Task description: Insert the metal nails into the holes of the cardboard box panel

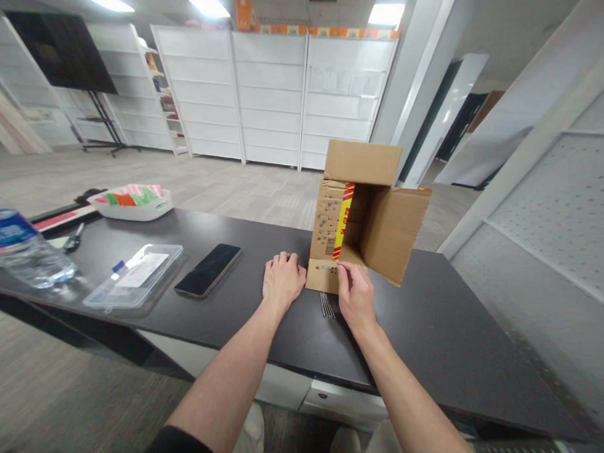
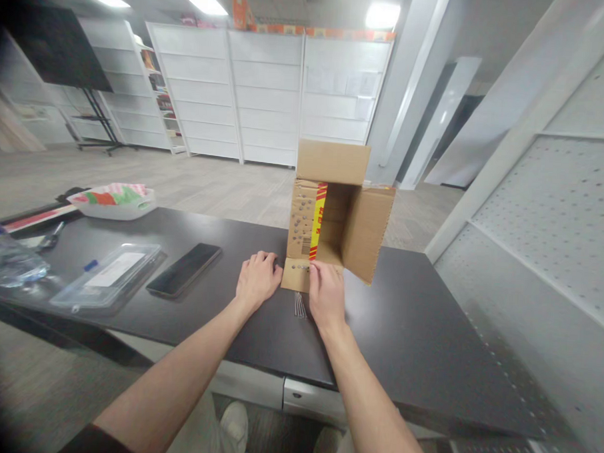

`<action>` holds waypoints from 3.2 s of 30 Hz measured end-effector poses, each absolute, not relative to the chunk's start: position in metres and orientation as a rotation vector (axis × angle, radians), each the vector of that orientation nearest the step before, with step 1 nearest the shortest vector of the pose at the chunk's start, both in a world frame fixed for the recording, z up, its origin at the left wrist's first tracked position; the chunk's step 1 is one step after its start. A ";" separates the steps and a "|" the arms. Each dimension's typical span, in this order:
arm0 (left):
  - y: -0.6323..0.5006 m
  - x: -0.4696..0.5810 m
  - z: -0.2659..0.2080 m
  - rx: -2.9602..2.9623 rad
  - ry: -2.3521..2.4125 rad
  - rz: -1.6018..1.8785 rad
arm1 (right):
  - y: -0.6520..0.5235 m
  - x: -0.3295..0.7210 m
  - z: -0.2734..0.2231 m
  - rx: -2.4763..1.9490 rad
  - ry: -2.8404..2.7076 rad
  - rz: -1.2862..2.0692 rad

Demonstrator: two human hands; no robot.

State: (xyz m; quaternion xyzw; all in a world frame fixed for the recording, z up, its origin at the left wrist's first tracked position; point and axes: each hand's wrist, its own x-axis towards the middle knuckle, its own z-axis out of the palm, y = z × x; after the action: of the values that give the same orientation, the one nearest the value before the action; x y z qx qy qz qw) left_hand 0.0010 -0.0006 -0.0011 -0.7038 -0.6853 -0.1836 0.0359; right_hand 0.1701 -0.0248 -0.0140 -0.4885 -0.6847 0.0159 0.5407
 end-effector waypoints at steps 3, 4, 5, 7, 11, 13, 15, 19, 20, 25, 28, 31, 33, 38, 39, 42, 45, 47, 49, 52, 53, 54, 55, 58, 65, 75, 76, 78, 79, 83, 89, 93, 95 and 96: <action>-0.001 0.001 -0.001 -2.155 -2.114 -0.553 | -0.025 0.169 -0.015 -1.140 -1.661 0.033; 0.000 0.002 -0.001 -2.154 -2.112 -0.552 | -0.025 0.169 -0.015 -1.137 -1.663 0.036; 0.000 0.002 0.000 -2.152 -2.110 -0.553 | -0.025 0.169 -0.015 -1.136 -1.662 0.037; 0.000 0.002 0.000 -2.151 -2.105 -0.556 | -0.025 0.169 -0.014 -1.142 -1.661 0.038; -0.001 0.002 0.001 -2.150 -2.104 -0.562 | -0.026 0.169 -0.014 -1.167 -1.687 0.043; -0.001 0.002 0.001 -2.149 -2.105 -0.559 | -0.026 0.169 -0.014 -1.177 -1.702 0.051; -0.001 0.002 0.001 -2.151 -2.103 -0.555 | -0.026 0.169 -0.015 -1.190 -1.715 0.058; -0.001 0.002 0.001 -2.153 -2.102 -0.550 | -0.026 0.169 -0.016 -1.211 -1.741 0.046; -0.001 0.002 0.001 -2.151 -2.106 -0.548 | -0.025 0.169 -0.017 -1.210 -1.749 0.041; -0.001 0.002 0.002 -2.154 -2.098 -0.546 | -0.024 0.169 -0.018 -1.220 -1.746 0.025; -0.001 0.002 0.002 -2.160 -2.099 -0.544 | -0.024 0.169 -0.017 -1.238 -1.710 0.037; -0.002 0.002 0.003 -2.159 -2.096 -0.535 | -0.024 0.169 -0.016 -1.242 -1.709 0.042; -0.002 0.002 0.003 -2.160 -2.092 -0.530 | -0.024 0.168 -0.016 -1.241 -1.718 0.037; -0.001 0.001 0.003 -2.165 -2.085 -0.519 | -0.023 0.168 -0.016 -1.247 -1.736 0.025; -0.001 0.001 0.003 -2.164 -2.083 -0.519 | -0.024 0.168 -0.016 -1.247 -1.748 0.022; -0.002 0.001 0.004 -2.164 -2.084 -0.522 | -0.025 0.167 -0.015 -1.257 -1.779 0.001; -0.002 0.001 0.005 -2.166 -2.097 -0.515 | -0.026 0.167 -0.014 -1.289 -1.774 -0.023; -0.003 0.001 0.006 -2.167 -2.104 -0.509 | -0.027 0.167 -0.014 -1.309 -1.759 -0.024; -0.003 0.001 0.006 -2.171 -2.104 -0.512 | -0.027 0.168 -0.014 -1.324 -1.749 -0.020; -0.002 0.001 0.005 -2.177 -2.109 -0.531 | -0.028 0.168 -0.015 -1.340 -1.750 -0.019; -0.002 0.001 0.004 -2.175 -2.117 -0.536 | -0.028 0.168 -0.015 -1.346 -1.755 -0.022; -0.001 0.001 0.004 -2.172 -2.123 -0.539 | -0.029 0.168 -0.015 -1.353 -1.760 -0.030; -0.001 0.001 0.003 -2.170 -2.126 -0.541 | -0.029 0.168 -0.015 -1.363 -1.765 -0.040; -0.001 0.002 0.002 -2.163 -2.114 -0.541 | -0.029 0.167 -0.016 -1.401 -1.788 -0.067; -0.001 0.002 0.001 -2.152 -2.110 -0.543 | -0.031 0.167 -0.016 -1.413 -1.791 -0.021; -0.001 0.000 0.000 -2.165 -2.091 -0.576 | -0.053 0.176 -0.013 -1.279 -1.942 0.130; -0.001 0.000 0.000 -2.167 -2.092 -0.578 | -0.053 0.176 -0.013 -1.269 -1.960 0.138; -0.001 0.000 0.000 -2.168 -2.100 -0.580 | -0.054 0.176 -0.013 -1.252 -2.003 0.146; -0.001 0.000 0.000 -2.169 -2.103 -0.581 | -0.054 0.176 -0.013 -1.247 -2.023 0.146; -0.001 0.001 0.000 -2.169 -2.108 -0.584 | -0.054 0.175 -0.013 -1.259 -2.070 0.136; -0.001 0.001 0.000 -2.167 -2.105 -0.579 | -0.055 0.173 -0.012 -1.256 -2.139 0.115; -0.002 0.001 0.002 -2.164 -2.108 -0.571 | -0.057 0.172 -0.010 -1.225 -2.167 0.131; -0.003 0.001 0.002 -2.168 -2.107 -0.570 | -0.057 0.172 -0.009 -1.217 -2.166 0.141; -0.003 0.001 0.002 -2.171 -2.107 -0.570 | -0.057 0.172 -0.009 -1.216 -2.166 0.143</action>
State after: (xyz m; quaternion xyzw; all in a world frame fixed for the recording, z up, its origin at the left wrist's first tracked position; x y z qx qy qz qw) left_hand 0.0010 -0.0027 0.0020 -0.7049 -0.6840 -0.1850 0.0314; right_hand 0.1719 -0.0569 -0.0092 -0.4630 -0.8244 0.0545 0.3211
